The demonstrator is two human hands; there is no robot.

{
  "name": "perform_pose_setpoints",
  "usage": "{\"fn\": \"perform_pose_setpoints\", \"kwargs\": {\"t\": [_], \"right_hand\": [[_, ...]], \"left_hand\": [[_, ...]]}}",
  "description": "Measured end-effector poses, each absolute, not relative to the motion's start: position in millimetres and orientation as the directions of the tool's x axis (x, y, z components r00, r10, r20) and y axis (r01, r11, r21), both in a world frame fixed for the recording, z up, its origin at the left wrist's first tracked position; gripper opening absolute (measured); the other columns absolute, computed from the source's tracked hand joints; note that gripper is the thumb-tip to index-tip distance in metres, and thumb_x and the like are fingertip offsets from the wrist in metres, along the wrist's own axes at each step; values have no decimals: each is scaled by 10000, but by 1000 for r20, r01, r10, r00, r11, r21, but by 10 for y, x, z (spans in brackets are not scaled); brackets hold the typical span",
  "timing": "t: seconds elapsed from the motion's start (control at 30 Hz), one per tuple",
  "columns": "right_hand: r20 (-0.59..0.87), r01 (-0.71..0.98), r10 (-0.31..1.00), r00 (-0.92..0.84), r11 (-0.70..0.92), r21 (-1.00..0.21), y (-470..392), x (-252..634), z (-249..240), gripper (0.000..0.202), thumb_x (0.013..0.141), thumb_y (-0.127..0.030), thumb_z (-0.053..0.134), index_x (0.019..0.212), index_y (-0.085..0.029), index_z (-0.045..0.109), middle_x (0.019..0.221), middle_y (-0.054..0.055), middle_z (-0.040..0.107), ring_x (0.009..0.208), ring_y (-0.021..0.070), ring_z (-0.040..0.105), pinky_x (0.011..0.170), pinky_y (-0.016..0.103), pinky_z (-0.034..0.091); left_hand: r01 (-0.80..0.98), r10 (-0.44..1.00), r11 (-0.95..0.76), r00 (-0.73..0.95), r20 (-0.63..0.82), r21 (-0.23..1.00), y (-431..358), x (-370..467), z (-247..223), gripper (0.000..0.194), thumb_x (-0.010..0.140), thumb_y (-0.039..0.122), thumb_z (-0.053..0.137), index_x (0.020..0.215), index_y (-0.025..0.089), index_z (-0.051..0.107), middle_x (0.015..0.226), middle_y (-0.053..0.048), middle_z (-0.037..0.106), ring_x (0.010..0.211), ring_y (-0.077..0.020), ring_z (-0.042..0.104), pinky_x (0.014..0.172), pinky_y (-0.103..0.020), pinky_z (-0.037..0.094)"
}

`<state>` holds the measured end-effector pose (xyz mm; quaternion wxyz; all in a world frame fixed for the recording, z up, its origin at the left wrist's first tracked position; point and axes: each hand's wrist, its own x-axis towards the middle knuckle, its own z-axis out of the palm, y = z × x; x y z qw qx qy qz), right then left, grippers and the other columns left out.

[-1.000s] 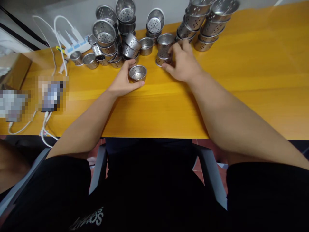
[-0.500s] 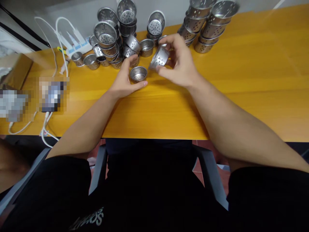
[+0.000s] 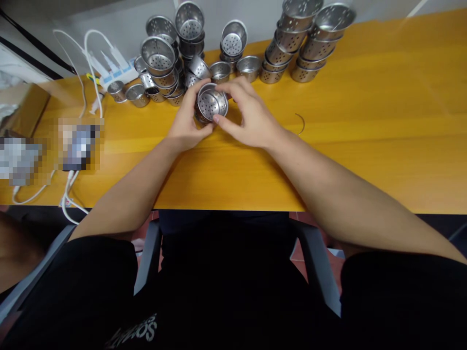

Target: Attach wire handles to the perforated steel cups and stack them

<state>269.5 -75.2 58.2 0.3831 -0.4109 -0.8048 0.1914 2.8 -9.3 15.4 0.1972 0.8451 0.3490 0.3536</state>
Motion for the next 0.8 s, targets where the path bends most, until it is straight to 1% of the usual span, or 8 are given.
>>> {"fn": "perform_pose_setpoints", "kwargs": {"t": [0.1, 0.2, 0.3, 0.4, 0.5, 0.6, 0.7, 0.8], "right_hand": [[458, 524, 817, -350, 576, -628, -733, 2673, 537, 748, 1080, -932, 824, 1725, -554, 793, 1704, 107, 807, 1664, 583, 650, 1415, 871, 600], [470, 528, 816, -337, 577, -623, -736, 2647, 533, 713, 1116, -891, 803, 1718, -510, 791, 1714, 123, 789, 1628, 576, 680, 1413, 848, 615], [431, 578, 850, -303, 524, -626, -774, 2624, 589, 710, 1172, -851, 746, 1794, -509, 727, 1727, 109, 784, 1589, 550, 717, 1425, 825, 619], [358, 652, 893, -273, 445, -613, -835, 2612, 682, 691, 1225, -841, 660, 1844, -537, 699, 1686, 108, 806, 1584, 550, 728, 1417, 809, 631], [315, 691, 909, -273, 413, -593, -897, 2614, 766, 687, 1221, -825, 652, 1843, -543, 717, 1733, 108, 782, 1585, 562, 731, 1379, 796, 651], [332, 695, 893, -305, 447, -563, -936, 2636, 820, 614, 1230, -718, 653, 1788, -480, 748, 1808, 110, 739, 1620, 509, 704, 1394, 722, 649], [345, 694, 871, -349, 488, -530, -939, 2691, 845, 510, 1240, -639, 641, 1676, -410, 774, 1699, 146, 781, 1573, 441, 714, 1450, 651, 613], [324, 690, 876, -357, 482, -540, -917, 2768, 855, 467, 1232, -721, 650, 1564, -431, 804, 1630, 139, 802, 1546, 437, 730, 1484, 644, 578]], "left_hand": [[387, 657, -747, 549, 516, 540, 34, -7, 15, 1057, 1068, 533, 914, 1981, 344, 414, 2027, -166, 528, 1986, -461, 440, 1716, -621, 296], [316, 578, -807, 600, 554, 499, 115, -6, -79, 1017, 1115, 527, 841, 1992, 291, 385, 1983, -213, 534, 1952, -477, 473, 1685, -637, 342], [294, 537, -832, 639, 551, 470, 101, 40, -124, 970, 1122, 505, 823, 1972, 287, 408, 1915, -203, 571, 1886, -489, 555, 1639, -687, 412], [278, 519, -840, 658, 545, 466, 51, 104, -171, 974, 1111, 556, 875, 1932, 291, 424, 1873, -184, 582, 1849, -504, 587, 1610, -731, 438], [279, 576, -793, 632, 518, 542, 28, 143, -211, 1045, 1093, 640, 954, 1901, 290, 389, 1864, -201, 570, 1805, -495, 627, 1582, -700, 484], [290, 654, -721, 585, 480, 629, 24, 137, -192, 1100, 1079, 726, 1010, 1864, 300, 367, 1776, -169, 621, 1715, -464, 713, 1516, -675, 552], [260, 690, -668, 566, 450, 697, 8, 89, -118, 1054, 1072, 834, 1001, 1795, 306, 446, 1690, -112, 655, 1660, -445, 763, 1436, -654, 613], [209, 709, -629, 549, 443, 748, -9, 25, -40, 1028, 1079, 946, 939, 1754, 293, 523, 1660, -105, 671, 1598, -428, 806, 1380, -624, 658]]}}
